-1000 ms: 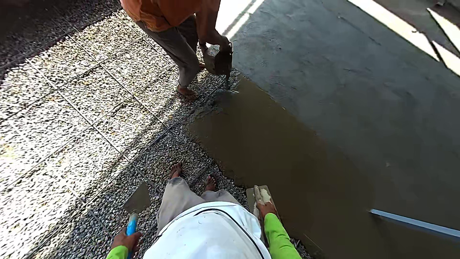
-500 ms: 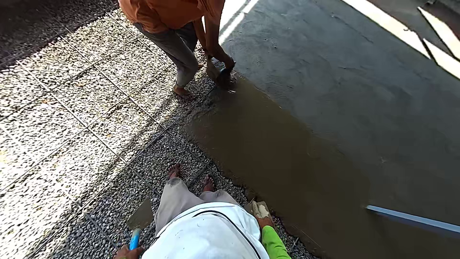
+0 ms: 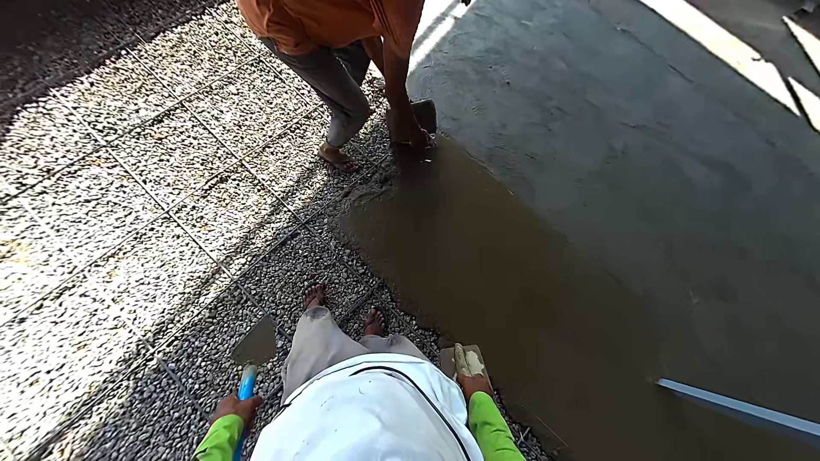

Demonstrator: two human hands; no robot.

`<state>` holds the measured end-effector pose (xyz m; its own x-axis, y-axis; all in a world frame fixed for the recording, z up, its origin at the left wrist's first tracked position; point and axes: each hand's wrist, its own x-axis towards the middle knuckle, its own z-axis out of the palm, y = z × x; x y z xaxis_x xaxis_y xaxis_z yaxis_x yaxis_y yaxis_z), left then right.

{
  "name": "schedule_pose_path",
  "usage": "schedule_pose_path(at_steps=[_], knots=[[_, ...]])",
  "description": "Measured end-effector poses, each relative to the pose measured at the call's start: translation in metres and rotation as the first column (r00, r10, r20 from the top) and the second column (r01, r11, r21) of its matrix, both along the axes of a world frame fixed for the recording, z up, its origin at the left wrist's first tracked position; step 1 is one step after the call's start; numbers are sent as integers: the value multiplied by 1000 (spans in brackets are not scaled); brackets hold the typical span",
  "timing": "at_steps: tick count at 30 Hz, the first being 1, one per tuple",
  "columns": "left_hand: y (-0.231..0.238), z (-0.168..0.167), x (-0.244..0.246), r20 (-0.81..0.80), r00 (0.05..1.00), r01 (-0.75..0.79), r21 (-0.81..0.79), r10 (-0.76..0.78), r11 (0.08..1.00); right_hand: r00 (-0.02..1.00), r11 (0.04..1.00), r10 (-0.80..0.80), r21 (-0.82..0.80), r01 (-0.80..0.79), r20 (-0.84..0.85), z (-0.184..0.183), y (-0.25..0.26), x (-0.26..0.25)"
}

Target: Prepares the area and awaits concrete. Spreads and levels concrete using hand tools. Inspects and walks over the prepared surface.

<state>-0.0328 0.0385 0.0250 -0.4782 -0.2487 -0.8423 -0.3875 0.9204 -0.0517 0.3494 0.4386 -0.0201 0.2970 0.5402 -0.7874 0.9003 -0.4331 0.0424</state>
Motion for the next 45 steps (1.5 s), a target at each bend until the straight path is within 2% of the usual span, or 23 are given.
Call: schedule_pose_path(at_steps=[4,8,14,19,25,34,45], knots=[[-9,-7,1,-1,997,73,-20,-73,997,1000,1000,24,-13,-24,9,2,-1,-3],[-8,5,8,41,993,115,-35,-113,993,996,996,79,-35,-78,30,11,-2,-5],[-2,16,15,27,994,-106,-4,106,994,986,986,160,-59,-158,41,6,0,-4],[-3,10,14,56,998,44,-58,-41,997,982,982,180,-62,-177,51,4,7,-6],[9,10,11,65,998,20,-131,-12,991,992,992,123,-27,-122,38,0,17,-8],[8,3,-1,-38,999,24,-87,-28,996,997,997,72,-2,-72,-26,-2,23,-14],[7,4,5,13,994,106,-94,-105,990,999,999,28,-17,-28,-26,8,12,-9]])
